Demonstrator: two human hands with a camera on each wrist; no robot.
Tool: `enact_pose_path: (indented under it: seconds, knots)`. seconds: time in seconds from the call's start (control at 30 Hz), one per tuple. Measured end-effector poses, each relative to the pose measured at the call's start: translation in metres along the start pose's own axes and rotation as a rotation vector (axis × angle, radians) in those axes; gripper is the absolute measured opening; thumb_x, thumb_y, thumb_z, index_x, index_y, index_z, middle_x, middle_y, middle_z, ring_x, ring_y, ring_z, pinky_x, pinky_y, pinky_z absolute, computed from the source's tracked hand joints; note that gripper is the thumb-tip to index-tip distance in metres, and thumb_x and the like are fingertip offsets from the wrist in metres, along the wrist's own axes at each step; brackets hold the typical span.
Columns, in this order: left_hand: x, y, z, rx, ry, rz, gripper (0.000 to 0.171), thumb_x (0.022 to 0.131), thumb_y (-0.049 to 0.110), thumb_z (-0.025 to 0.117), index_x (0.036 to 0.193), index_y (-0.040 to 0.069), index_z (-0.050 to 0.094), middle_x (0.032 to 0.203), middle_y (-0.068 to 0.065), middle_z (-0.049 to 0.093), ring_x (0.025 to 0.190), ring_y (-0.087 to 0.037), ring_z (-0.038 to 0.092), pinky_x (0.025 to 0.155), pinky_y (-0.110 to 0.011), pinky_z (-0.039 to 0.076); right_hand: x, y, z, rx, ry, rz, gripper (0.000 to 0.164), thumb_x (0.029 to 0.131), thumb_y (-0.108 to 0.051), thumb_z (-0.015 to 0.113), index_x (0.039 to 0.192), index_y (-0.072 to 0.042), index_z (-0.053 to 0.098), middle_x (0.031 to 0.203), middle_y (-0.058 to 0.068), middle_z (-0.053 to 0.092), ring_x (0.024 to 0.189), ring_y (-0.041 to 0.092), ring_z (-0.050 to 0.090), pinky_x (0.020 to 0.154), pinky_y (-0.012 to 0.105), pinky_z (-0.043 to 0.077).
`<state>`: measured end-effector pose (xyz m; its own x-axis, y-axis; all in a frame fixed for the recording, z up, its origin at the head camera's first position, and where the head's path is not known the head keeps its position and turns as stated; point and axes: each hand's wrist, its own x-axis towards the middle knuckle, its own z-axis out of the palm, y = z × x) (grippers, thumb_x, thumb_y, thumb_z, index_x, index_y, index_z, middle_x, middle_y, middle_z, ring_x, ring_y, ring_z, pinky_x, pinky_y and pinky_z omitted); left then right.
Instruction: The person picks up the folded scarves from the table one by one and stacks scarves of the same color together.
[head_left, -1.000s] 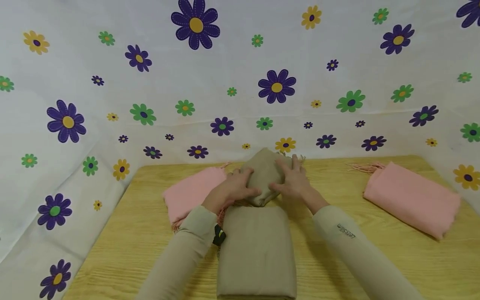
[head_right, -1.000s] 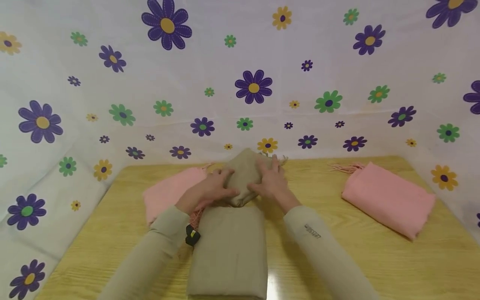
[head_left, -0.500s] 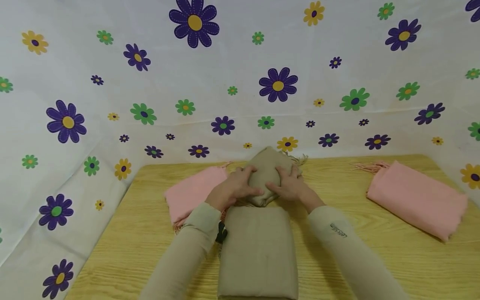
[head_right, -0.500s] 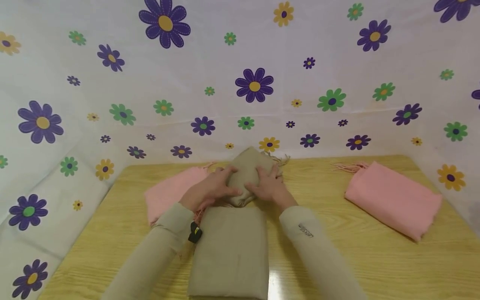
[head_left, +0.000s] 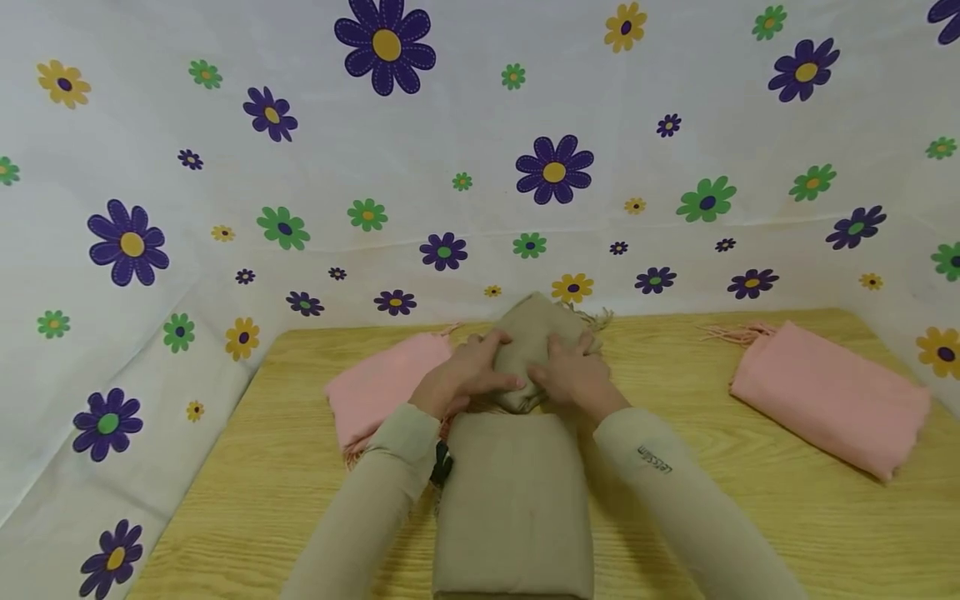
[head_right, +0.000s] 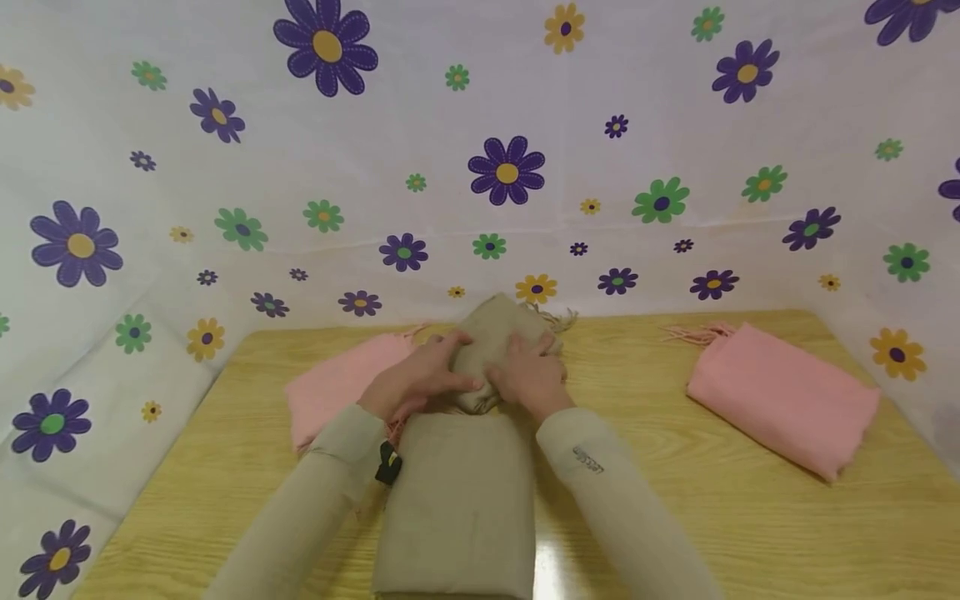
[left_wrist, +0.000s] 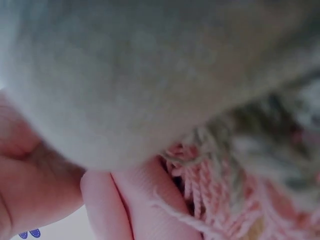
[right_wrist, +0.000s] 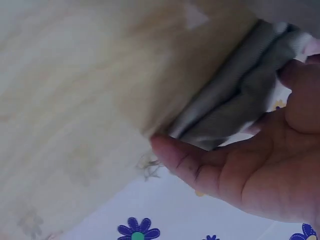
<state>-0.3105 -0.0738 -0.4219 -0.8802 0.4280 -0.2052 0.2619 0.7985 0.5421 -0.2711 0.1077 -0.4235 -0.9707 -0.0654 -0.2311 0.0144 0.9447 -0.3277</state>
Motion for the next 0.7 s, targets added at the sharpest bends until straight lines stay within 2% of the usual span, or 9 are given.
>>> enact_pose_path:
  seconds: [0.1, 0.17, 0.23, 0.3, 0.43, 0.7]
  knots:
    - [-0.0017, 0.0004, -0.0019, -0.03, -0.005, -0.004, 0.08, 0.085, 0.043, 0.078, 0.149, 0.021, 0.036, 0.143, -0.024, 0.039, 0.13, -0.038, 0.042, 0.106, -0.051, 0.038, -0.0017, -0.0097, -0.0023, -0.09, -0.005, -0.029, 0.069, 0.105, -0.042, 0.037, 0.154, 0.004, 0.022, 0.151, 0.047, 0.006, 0.135, 0.065, 0.021, 0.103, 0.066, 0.035]
    - [-0.0028, -0.0003, -0.0025, -0.031, -0.006, -0.004, 0.079, 0.084, 0.044, 0.077, 0.149, 0.021, 0.037, 0.143, -0.024, 0.039, 0.13, -0.038, 0.042, 0.105, -0.051, 0.038, -0.0016, -0.0122, -0.0015, -0.073, -0.015, -0.023, 0.07, 0.106, -0.042, 0.034, 0.154, 0.006, 0.018, 0.151, 0.047, 0.003, 0.138, 0.065, 0.011, 0.109, 0.065, 0.028]
    - [-0.0025, -0.0012, -0.0027, -0.006, -0.008, 0.002, 0.079, 0.084, 0.045, 0.077, 0.148, 0.021, 0.037, 0.142, -0.024, 0.04, 0.13, -0.039, 0.042, 0.105, -0.051, 0.038, -0.0012, -0.0124, 0.0003, -0.048, -0.028, -0.009, 0.074, 0.106, -0.045, 0.031, 0.155, 0.007, 0.013, 0.152, 0.046, -0.001, 0.14, 0.063, 0.007, 0.112, 0.064, 0.022]
    - [-0.0013, -0.0023, -0.0025, 0.004, -0.005, 0.001, 0.078, 0.084, 0.046, 0.077, 0.148, 0.022, 0.038, 0.141, -0.023, 0.041, 0.129, -0.039, 0.041, 0.104, -0.052, 0.039, 0.0, -0.0113, 0.0023, 0.012, -0.028, 0.025, 0.081, 0.105, -0.051, 0.03, 0.155, 0.007, 0.004, 0.151, 0.047, -0.01, 0.14, 0.062, 0.008, 0.114, 0.062, 0.02]
    - [-0.0007, -0.0051, -0.0039, 0.014, -0.009, -0.012, 0.079, 0.083, 0.046, 0.078, 0.147, 0.024, 0.039, 0.141, -0.023, 0.04, 0.13, -0.039, 0.039, 0.104, -0.053, 0.038, 0.0018, -0.0116, 0.0057, 0.059, -0.031, 0.04, 0.086, 0.104, -0.055, 0.031, 0.155, 0.007, -0.001, 0.15, 0.046, -0.015, 0.138, 0.064, 0.013, 0.114, 0.062, 0.02]
    - [-0.0015, -0.003, -0.0051, 0.067, -0.024, 0.007, 0.078, 0.084, 0.048, 0.076, 0.146, 0.021, 0.038, 0.14, -0.026, 0.04, 0.13, -0.04, 0.038, 0.106, -0.054, 0.036, 0.0014, -0.0095, 0.0054, 0.014, -0.049, 0.029, 0.087, 0.104, -0.056, 0.029, 0.155, 0.007, -0.001, 0.15, 0.047, -0.015, 0.138, 0.064, 0.013, 0.114, 0.062, 0.02]
